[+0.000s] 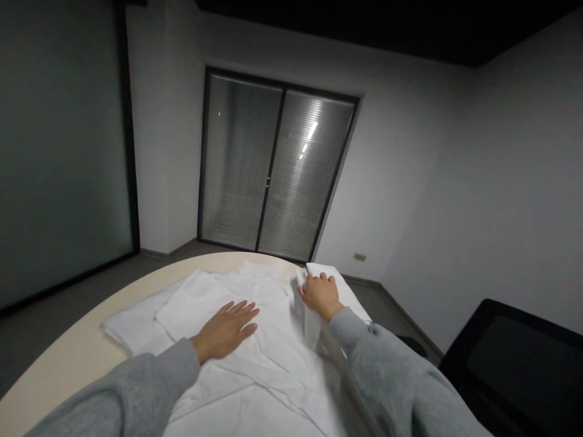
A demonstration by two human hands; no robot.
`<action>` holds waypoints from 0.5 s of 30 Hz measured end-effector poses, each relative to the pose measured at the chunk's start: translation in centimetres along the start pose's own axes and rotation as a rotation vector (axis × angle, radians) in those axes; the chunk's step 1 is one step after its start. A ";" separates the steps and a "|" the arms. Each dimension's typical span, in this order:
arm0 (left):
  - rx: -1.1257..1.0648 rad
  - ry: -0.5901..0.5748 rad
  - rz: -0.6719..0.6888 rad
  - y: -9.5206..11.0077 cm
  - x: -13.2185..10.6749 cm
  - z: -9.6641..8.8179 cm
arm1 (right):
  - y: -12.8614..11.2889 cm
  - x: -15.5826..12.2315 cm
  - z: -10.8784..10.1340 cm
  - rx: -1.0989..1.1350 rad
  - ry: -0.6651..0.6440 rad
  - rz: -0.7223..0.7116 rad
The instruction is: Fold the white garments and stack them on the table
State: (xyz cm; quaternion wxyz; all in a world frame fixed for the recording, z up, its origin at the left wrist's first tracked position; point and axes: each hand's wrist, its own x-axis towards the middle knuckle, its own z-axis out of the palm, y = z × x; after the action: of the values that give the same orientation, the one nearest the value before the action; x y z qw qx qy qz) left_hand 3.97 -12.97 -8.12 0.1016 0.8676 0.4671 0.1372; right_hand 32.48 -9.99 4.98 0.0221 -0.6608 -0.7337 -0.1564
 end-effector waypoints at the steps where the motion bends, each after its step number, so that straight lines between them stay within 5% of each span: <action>1: -0.002 0.000 0.001 0.0 0.0 0.0 | -0.3 0.8 0.4 -0.011 -0.035 0.007; 7: -0.011 0.016 0.007 0.1 -0.2 -0.4 | -0.5 2.3 1.8 -0.047 -0.141 0.034; 15: -0.018 0.011 0.001 0.1 -0.3 -0.6 | 1.1 1.0 1.4 -0.062 -0.084 0.062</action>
State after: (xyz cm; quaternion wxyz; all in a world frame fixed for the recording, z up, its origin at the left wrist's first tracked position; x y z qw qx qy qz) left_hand 3.72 -13.26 -7.53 0.1068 0.8661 0.4659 0.1462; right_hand 33.71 -8.62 4.11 -0.0245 -0.6896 -0.7079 -0.1505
